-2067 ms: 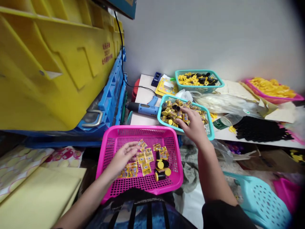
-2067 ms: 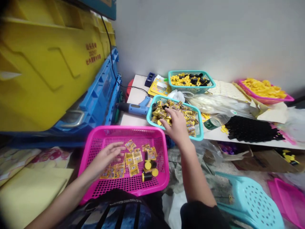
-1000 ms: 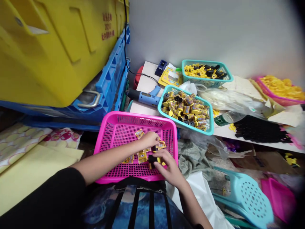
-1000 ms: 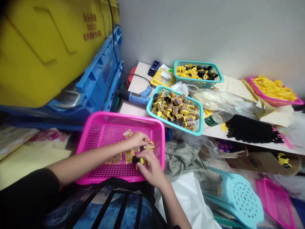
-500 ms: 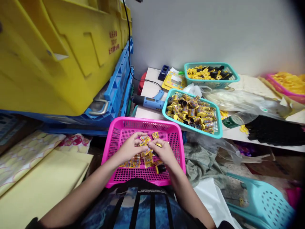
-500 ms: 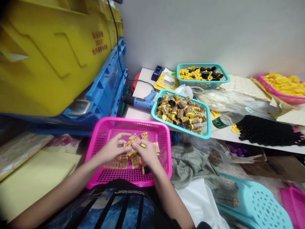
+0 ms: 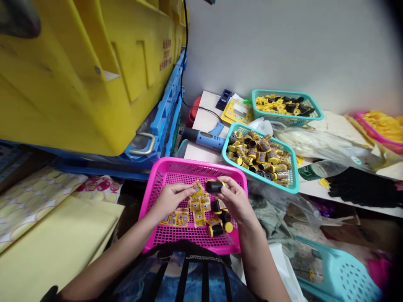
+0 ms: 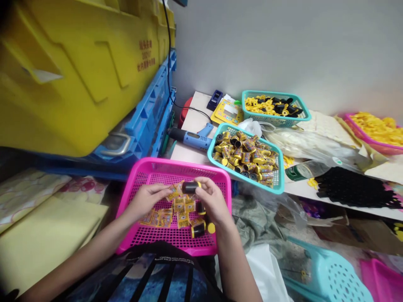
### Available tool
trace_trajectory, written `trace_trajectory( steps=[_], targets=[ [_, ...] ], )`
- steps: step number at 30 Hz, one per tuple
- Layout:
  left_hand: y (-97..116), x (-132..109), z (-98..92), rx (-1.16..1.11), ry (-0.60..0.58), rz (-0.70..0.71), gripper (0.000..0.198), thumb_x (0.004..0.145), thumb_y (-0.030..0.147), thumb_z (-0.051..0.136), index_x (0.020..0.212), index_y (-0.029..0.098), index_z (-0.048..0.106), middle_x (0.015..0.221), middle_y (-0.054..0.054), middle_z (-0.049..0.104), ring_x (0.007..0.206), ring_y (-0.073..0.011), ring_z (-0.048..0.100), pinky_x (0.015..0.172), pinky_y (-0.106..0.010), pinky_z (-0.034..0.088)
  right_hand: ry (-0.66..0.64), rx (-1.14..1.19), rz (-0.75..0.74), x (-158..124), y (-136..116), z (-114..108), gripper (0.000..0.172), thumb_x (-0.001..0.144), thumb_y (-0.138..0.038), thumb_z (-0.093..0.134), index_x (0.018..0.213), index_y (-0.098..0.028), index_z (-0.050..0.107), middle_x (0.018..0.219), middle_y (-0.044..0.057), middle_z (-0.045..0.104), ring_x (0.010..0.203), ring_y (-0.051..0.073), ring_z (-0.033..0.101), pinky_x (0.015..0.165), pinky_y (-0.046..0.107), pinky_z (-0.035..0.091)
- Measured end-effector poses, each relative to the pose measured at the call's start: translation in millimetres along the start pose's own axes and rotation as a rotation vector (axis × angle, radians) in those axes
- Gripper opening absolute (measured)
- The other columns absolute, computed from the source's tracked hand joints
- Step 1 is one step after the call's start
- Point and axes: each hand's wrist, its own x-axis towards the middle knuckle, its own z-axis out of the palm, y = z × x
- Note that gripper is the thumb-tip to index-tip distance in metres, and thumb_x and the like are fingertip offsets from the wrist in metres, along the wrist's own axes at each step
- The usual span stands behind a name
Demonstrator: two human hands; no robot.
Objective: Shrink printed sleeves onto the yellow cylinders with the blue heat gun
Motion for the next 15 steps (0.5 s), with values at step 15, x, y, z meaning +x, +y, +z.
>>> trace_trajectory(
  steps=[15],
  targets=[
    [2.4,-2.6,7.4,-0.083,-0.125,-0.037,0.038,0.073,0.031,0.072,0.110,0.022,0.071,0.120,-0.006,0.069,0.112,-0.0236,0.065,0.100,-0.042,0.049,0.005,-0.153,-0.083,2.9,24.4,12.0,0.041,0.064,-0.037,0.081,0.098,-0.020,0.067,0.102,0.004,0.062,0.088,0.012,0.059,0.081,0.025,0.048]
  ],
)
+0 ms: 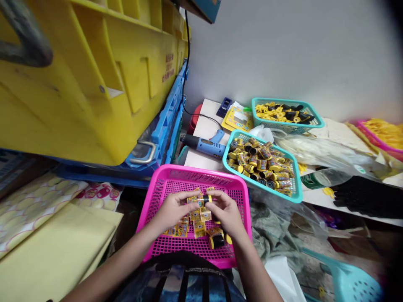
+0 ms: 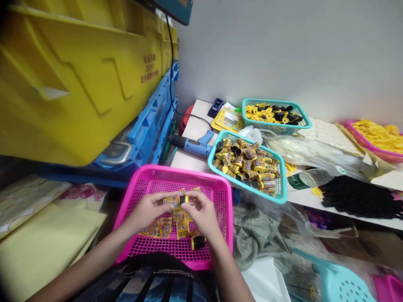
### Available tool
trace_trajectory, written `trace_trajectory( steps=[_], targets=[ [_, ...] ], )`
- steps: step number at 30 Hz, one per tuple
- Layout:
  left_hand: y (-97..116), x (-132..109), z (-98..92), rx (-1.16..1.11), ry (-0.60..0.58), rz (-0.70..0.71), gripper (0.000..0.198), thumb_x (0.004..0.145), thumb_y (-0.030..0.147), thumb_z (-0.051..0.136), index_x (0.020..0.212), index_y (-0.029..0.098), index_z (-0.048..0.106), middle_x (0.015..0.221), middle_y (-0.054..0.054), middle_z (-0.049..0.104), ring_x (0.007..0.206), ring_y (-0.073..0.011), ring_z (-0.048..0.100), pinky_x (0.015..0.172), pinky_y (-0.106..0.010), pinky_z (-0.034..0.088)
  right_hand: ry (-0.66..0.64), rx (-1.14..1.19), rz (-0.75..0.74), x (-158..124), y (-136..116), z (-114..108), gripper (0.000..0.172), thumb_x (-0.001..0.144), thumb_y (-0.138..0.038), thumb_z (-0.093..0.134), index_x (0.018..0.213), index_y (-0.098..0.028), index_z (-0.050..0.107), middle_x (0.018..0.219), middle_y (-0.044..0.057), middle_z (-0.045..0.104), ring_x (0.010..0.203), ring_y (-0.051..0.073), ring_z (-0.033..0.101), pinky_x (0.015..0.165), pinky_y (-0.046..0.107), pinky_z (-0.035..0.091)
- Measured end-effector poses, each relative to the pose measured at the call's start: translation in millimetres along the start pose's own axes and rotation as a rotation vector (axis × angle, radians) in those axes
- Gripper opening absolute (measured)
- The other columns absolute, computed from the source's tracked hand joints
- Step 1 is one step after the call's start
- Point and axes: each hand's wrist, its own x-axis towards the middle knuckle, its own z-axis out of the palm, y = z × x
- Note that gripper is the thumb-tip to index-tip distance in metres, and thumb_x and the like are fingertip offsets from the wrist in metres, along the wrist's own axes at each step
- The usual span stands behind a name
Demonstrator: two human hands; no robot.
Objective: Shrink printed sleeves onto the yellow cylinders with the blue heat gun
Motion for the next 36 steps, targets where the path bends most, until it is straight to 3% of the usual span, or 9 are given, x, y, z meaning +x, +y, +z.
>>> trace_trajectory(
  steps=[2,5,10,16,25,32,36],
  targets=[
    [0.4,-1.1,2.3,-0.028,0.002,0.004,0.040,0.067,0.028,0.077,0.106,0.020,0.072,0.117,-0.008,0.071,0.108,-0.0242,0.067,0.098,-0.042,0.051,-0.019,0.041,-0.021,-0.7,5.2,4.4,0.041,0.063,-0.039,0.082,0.097,-0.021,0.068,0.108,0.004,0.061,0.101,0.015,0.056,0.091,0.026,0.046],
    [3.2,-3.5,6.0,-0.067,-0.002,0.005,0.036,0.065,0.026,0.078,0.100,0.019,0.073,0.112,-0.008,0.073,0.105,-0.0238,0.068,0.096,-0.041,0.053,-0.098,0.162,0.005,-2.5,11.3,10.6,0.045,0.073,-0.051,0.071,0.109,-0.024,0.065,0.114,0.005,0.058,0.111,0.016,0.053,0.098,0.029,0.043],
    [10.3,-6.1,12.6,-0.098,-0.019,0.008,0.033,0.064,0.026,0.079,0.096,0.019,0.075,0.110,-0.008,0.074,0.104,-0.0243,0.068,0.094,-0.041,0.054,-0.267,0.362,0.118,-5.1,16.6,21.4,0.057,0.076,-0.061,0.063,0.118,-0.024,0.056,0.101,0.007,0.059,0.087,0.015,0.056,0.082,0.031,0.049],
    [10.4,-7.1,14.2,-0.078,-0.022,0.001,0.032,0.063,0.023,0.079,0.094,0.019,0.075,0.104,-0.008,0.075,0.097,-0.0229,0.069,0.091,-0.040,0.055,-0.284,0.454,0.122,-6.1,19.4,23.3,0.053,0.073,-0.056,0.070,0.111,-0.024,0.052,0.109,0.006,0.056,0.087,0.013,0.054,0.077,0.025,0.046],
    [10.0,-8.4,13.7,-0.045,-0.095,0.063,0.026,0.063,0.019,0.078,0.089,0.019,0.076,0.098,-0.008,0.076,0.095,-0.0221,0.069,0.090,-0.038,0.053,-0.271,0.384,0.034,-10.2,26.9,16.7,0.049,0.071,-0.052,0.074,0.108,-0.024,0.057,0.104,0.004,0.052,0.096,0.012,0.051,0.083,0.023,0.041],
    [9.7,-9.8,12.3,-0.049,-0.138,0.114,0.024,0.065,0.022,0.077,0.089,0.018,0.074,0.097,-0.007,0.075,0.096,-0.0213,0.068,0.090,-0.037,0.053,-0.236,0.259,-0.068,-10.4,17.1,17.8,0.045,0.071,-0.051,0.074,0.101,-0.023,0.058,0.098,0.003,0.053,0.094,0.012,0.050,0.083,0.023,0.042],
    [13.5,-18.4,7.0,0.064,-0.131,0.210,0.032,0.069,0.022,0.077,0.100,0.021,0.070,0.105,-0.007,0.073,0.100,-0.0208,0.067,0.091,-0.037,0.053,-0.280,0.210,-0.094,-13.9,6.5,15.5,0.055,0.070,-0.054,0.074,0.112,-0.025,0.055,0.111,0.005,0.052,0.103,0.015,0.052,0.088,0.027,0.044]
  ],
)
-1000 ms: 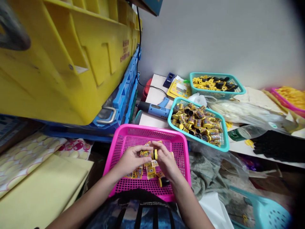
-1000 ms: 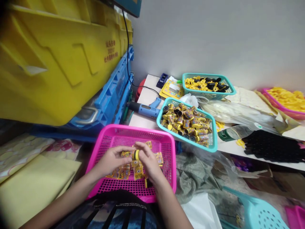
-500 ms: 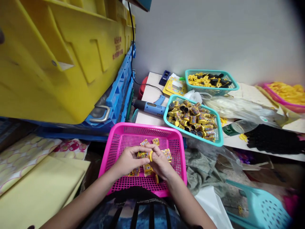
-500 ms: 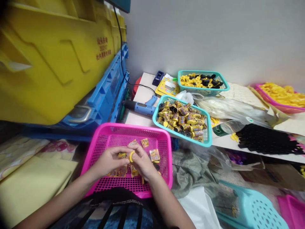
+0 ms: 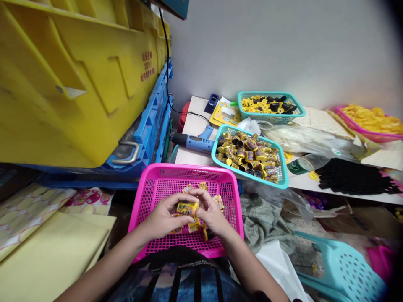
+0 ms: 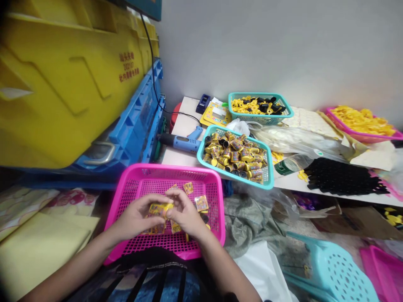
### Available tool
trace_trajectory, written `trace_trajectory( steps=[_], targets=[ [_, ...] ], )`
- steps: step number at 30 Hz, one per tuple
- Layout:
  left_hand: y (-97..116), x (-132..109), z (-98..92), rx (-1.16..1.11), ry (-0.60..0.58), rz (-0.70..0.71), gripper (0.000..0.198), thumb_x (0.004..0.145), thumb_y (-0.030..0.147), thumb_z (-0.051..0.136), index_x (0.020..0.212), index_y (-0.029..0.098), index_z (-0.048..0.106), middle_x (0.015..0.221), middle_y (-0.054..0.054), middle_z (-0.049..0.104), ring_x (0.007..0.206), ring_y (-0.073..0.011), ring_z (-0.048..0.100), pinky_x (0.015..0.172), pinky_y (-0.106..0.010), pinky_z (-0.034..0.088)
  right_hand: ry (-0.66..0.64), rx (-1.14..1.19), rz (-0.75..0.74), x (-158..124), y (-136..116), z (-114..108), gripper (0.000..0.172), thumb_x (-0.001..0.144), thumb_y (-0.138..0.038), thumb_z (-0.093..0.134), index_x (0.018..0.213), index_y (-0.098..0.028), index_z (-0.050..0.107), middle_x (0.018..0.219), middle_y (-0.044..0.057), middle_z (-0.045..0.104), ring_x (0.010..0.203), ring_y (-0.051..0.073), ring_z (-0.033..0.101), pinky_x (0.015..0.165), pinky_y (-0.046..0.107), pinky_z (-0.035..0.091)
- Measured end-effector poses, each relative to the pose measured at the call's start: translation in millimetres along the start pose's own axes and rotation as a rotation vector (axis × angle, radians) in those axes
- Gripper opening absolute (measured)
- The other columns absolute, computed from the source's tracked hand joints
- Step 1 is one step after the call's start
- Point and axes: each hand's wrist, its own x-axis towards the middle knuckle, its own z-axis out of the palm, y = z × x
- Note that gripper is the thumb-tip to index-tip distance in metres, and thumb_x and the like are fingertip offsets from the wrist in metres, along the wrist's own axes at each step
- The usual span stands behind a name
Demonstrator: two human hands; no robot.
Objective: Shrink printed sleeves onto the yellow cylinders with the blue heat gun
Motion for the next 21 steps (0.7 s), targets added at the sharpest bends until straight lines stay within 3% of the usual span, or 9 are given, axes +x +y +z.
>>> trace_trajectory(
  steps=[3,6,10,12,16,19,21],
  targets=[
    [7.2,-4.9,-6.2,0.186,0.066,0.170,0.033,0.070,0.023,0.078,0.102,0.024,0.069,0.111,-0.008,0.069,0.105,-0.0214,0.064,0.094,-0.037,0.051,-0.038,-0.018,-0.020,-2.8,-8.4,-0.2,0.063,0.073,-0.058,0.070,0.124,-0.028,0.049,0.121,0.006,0.049,0.105,0.016,0.053,0.088,0.029,0.046],
    [11.5,-6.5,-9.7,0.288,0.094,0.320,0.027,0.074,0.021,0.075,0.100,0.025,0.069,0.108,-0.006,0.068,0.103,-0.0199,0.063,0.093,-0.036,0.051,-0.055,-0.073,-0.091,-6.5,-13.8,4.7,0.060,0.073,-0.050,0.073,0.123,-0.030,0.047,0.120,0.005,0.049,0.105,0.015,0.054,0.088,0.027,0.047],
    [11.5,-4.5,-8.1,0.390,0.053,0.433,0.026,0.080,0.017,0.068,0.104,0.027,0.067,0.101,-0.004,0.067,0.099,-0.0187,0.063,0.090,-0.034,0.052,0.024,-0.256,-0.176,-12.5,-18.3,16.0,0.046,0.075,-0.033,0.075,0.113,-0.028,0.050,0.109,0.002,0.055,0.101,0.011,0.057,0.087,0.024,0.048],
    [10.0,-2.3,-6.9,0.493,0.082,0.431,0.031,0.081,0.019,0.067,0.111,0.029,0.065,0.111,-0.005,0.064,0.108,-0.0211,0.060,0.095,-0.038,0.050,0.098,-0.441,-0.233,-10.9,-24.8,13.5,0.036,0.080,-0.033,0.068,0.112,-0.027,0.051,0.105,0.002,0.058,0.096,0.010,0.059,0.084,0.024,0.050],
    [5.2,2.7,-6.4,0.602,0.163,0.292,0.051,0.083,0.027,0.066,0.132,0.033,0.053,0.138,-0.007,0.049,0.128,-0.0266,0.049,0.106,-0.047,0.044,0.465,-0.976,-0.404,15.5,-57.6,-28.1,0.031,0.084,-0.042,0.061,0.107,-0.022,0.054,0.101,0.005,0.060,0.089,0.013,0.057,0.083,0.028,0.049],
    [3.4,4.7,-6.2,0.560,0.116,0.252,0.039,0.089,0.028,0.058,0.128,0.032,0.057,0.130,-0.006,0.058,0.123,-0.0243,0.054,0.105,-0.048,0.045,0.687,-1.116,-0.448,51.2,-90.4,-77.5,0.036,0.082,-0.041,0.058,0.109,-0.017,0.054,0.110,0.012,0.056,0.099,0.020,0.051,0.093,0.038,0.042],
    [3.1,4.2,-6.3,0.538,0.079,0.231,0.034,0.090,0.028,0.056,0.124,0.031,0.060,0.126,-0.006,0.061,0.119,-0.0230,0.057,0.103,-0.046,0.047,0.743,-1.217,-0.406,71.0,-105.3,-103.3,0.038,0.077,-0.039,0.062,0.105,-0.014,0.057,0.113,0.015,0.055,0.109,0.026,0.046,0.102,0.047,0.033]
  ],
)
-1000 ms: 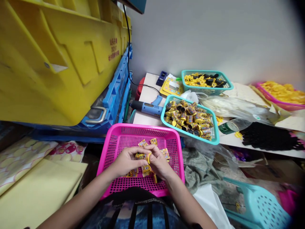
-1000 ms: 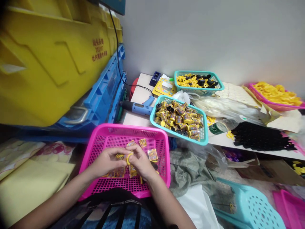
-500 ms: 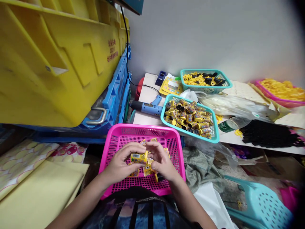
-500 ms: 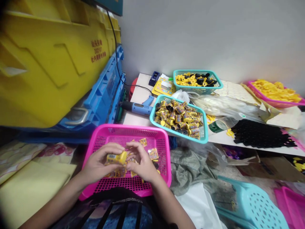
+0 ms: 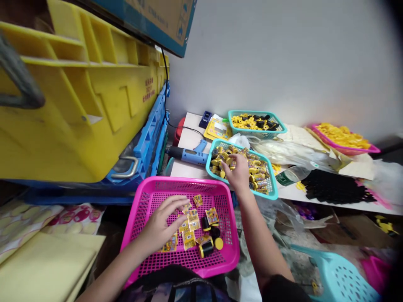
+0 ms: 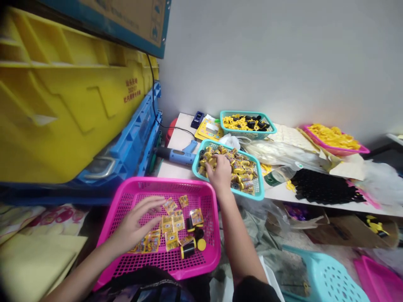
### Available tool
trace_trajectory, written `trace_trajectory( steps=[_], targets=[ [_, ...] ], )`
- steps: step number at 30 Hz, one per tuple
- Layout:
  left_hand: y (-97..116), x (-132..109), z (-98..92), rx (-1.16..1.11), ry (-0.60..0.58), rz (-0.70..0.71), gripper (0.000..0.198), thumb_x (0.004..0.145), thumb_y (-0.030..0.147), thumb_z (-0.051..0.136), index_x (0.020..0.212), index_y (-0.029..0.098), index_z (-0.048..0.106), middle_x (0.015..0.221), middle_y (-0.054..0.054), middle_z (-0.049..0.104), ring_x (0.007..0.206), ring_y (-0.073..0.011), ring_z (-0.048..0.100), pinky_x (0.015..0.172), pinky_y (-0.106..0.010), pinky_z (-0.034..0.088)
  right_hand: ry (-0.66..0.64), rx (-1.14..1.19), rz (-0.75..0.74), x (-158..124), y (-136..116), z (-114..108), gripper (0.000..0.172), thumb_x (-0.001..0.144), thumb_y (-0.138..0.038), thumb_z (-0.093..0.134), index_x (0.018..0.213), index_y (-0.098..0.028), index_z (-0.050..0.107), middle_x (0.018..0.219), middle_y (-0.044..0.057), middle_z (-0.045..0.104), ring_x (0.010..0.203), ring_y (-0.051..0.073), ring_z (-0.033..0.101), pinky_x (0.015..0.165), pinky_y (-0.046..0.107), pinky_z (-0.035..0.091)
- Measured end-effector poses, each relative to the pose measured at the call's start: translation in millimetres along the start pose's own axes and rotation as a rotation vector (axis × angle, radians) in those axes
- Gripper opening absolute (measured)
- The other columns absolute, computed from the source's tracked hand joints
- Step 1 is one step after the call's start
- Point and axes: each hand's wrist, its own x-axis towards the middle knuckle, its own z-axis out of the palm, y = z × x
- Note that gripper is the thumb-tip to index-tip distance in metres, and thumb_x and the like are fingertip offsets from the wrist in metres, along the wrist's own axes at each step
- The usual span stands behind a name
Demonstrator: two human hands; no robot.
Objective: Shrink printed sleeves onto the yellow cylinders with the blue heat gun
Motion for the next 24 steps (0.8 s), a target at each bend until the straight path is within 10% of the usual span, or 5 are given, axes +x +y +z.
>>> trace_trajectory(
  steps=[4,10,17,24],
  targets=[
    [-4.9,-3.4,-1.8,-0.019,-0.067,-0.030,0.030,0.090,0.028,0.055,0.119,0.029,0.064,0.125,-0.006,0.064,0.117,-0.0217,0.059,0.103,-0.045,0.047,-0.109,-0.161,0.008,0.8,16.3,-1.1,0.042,0.083,-0.042,0.056,0.113,-0.013,0.059,0.129,0.018,0.048,0.126,0.031,0.036,0.107,0.049,0.026],
    [-10.0,-2.4,-0.5,-0.008,-0.209,-0.081,0.024,0.090,0.026,0.055,0.109,0.026,0.069,0.110,-0.005,0.071,0.106,-0.0212,0.064,0.097,-0.042,0.049,-0.747,-0.283,-0.074,-105.9,24.3,-7.9,0.018,0.075,-0.035,0.068,0.072,-0.018,0.065,0.070,0.003,0.061,0.067,0.013,0.051,0.069,0.027,0.036],
    [6.6,1.3,9.2,0.065,-0.398,-0.004,0.023,0.092,0.023,0.055,0.110,0.022,0.069,0.109,-0.008,0.072,0.102,-0.0212,0.066,0.091,-0.035,0.050,-0.634,-0.480,-0.159,-160.3,49.9,17.2,0.032,0.090,-0.030,0.051,0.116,-0.016,0.063,0.106,0.013,0.063,0.102,0.027,0.049,0.082,0.038,0.029],
    [-5.2,-2.1,13.9,0.118,-0.436,-0.096,0.024,0.093,0.023,0.053,0.112,0.019,0.068,0.112,-0.006,0.072,0.101,-0.0191,0.066,0.089,-0.032,0.049,-0.668,-0.430,-0.220,-146.7,60.2,34.0,0.020,0.090,-0.024,0.051,0.088,-0.022,0.071,0.090,0.003,0.065,0.090,0.019,0.052,0.078,0.034,0.031]
  ],
)
